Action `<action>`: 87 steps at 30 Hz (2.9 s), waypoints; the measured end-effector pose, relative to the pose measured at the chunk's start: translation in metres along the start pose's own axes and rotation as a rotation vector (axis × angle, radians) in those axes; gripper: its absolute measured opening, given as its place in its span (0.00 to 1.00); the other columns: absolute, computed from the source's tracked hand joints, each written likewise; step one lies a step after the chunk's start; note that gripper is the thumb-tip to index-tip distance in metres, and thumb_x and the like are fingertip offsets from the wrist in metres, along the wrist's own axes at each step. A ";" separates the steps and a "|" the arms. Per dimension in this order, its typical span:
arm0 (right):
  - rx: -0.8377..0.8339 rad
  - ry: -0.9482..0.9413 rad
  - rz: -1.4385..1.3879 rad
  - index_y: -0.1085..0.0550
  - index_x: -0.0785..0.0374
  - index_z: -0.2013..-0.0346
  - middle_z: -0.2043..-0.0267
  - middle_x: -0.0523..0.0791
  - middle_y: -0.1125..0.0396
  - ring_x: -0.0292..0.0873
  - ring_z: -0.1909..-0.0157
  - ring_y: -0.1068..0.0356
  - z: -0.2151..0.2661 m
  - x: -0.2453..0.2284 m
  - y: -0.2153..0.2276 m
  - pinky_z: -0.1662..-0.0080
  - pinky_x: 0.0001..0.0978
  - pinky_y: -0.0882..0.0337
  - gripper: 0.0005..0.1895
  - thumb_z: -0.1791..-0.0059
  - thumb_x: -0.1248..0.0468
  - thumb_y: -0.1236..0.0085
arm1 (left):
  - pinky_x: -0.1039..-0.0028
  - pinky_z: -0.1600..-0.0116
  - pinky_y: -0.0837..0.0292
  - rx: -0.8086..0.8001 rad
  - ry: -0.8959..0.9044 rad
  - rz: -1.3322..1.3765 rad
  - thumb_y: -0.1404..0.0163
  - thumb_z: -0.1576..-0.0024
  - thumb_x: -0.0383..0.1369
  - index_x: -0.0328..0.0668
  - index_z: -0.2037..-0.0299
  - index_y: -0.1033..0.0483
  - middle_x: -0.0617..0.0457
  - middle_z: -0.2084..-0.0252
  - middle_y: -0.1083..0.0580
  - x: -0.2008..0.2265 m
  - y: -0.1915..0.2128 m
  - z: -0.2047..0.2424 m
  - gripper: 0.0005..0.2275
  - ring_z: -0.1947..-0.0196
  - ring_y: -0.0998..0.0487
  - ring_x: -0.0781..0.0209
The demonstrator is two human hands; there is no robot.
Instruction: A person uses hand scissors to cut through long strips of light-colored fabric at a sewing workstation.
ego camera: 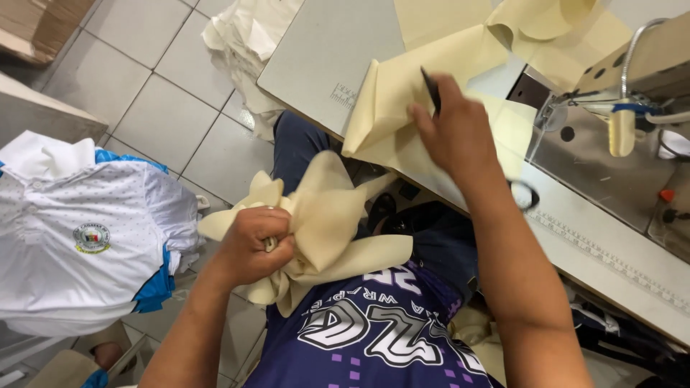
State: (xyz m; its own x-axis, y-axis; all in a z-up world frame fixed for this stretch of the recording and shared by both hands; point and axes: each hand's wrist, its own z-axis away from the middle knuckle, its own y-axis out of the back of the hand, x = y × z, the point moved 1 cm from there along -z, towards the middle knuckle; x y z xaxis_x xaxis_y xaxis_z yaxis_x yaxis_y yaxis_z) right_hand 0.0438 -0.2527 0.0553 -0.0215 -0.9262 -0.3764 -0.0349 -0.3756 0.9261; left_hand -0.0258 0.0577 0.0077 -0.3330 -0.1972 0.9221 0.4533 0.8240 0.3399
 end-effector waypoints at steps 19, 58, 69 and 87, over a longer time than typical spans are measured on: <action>0.038 -0.189 -0.195 0.29 0.61 0.68 0.78 0.55 0.33 0.60 0.70 0.29 0.055 0.006 0.016 0.67 0.45 0.31 0.05 0.52 0.62 0.45 | 0.56 0.62 0.27 -0.216 0.000 -0.616 0.47 0.48 0.37 0.53 0.55 0.24 0.46 0.74 0.22 0.001 -0.064 -0.135 0.11 0.69 0.20 0.40; -0.325 0.253 0.033 0.32 0.58 0.63 0.78 0.45 0.34 0.54 0.80 0.37 0.123 -0.074 0.007 0.76 0.46 0.40 0.09 0.49 0.56 0.52 | 0.71 0.69 0.48 -0.228 -0.335 -0.653 0.48 0.48 0.23 0.47 0.76 0.36 0.58 0.78 0.34 0.072 0.030 0.015 0.10 0.83 0.38 0.58; -0.117 0.368 -0.158 0.30 0.65 0.58 0.73 0.46 0.33 0.47 0.77 0.35 0.117 -0.077 -0.010 0.74 0.37 0.36 0.08 0.51 0.67 0.48 | 0.71 0.70 0.50 -0.316 -0.303 -0.576 0.47 0.46 0.27 0.48 0.78 0.36 0.59 0.82 0.38 0.070 0.022 0.008 0.11 0.83 0.41 0.60; -0.142 -0.353 -0.113 0.33 0.64 0.42 0.59 0.62 0.30 0.68 0.54 0.31 0.077 0.037 0.015 0.53 0.61 0.33 0.21 0.45 0.58 0.62 | 0.53 0.65 0.31 -0.154 -0.160 -0.632 0.56 0.46 0.48 0.41 0.51 0.30 0.41 0.75 0.24 0.042 -0.095 -0.150 0.21 0.73 0.21 0.40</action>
State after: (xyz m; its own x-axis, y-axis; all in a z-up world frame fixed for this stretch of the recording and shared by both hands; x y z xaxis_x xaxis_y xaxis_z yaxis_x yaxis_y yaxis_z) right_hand -0.0342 -0.2904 0.0537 -0.3682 -0.8200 -0.4383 0.0812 -0.4980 0.8634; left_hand 0.0413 -0.1085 0.0421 -0.6866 -0.5257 0.5022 0.2395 0.4887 0.8389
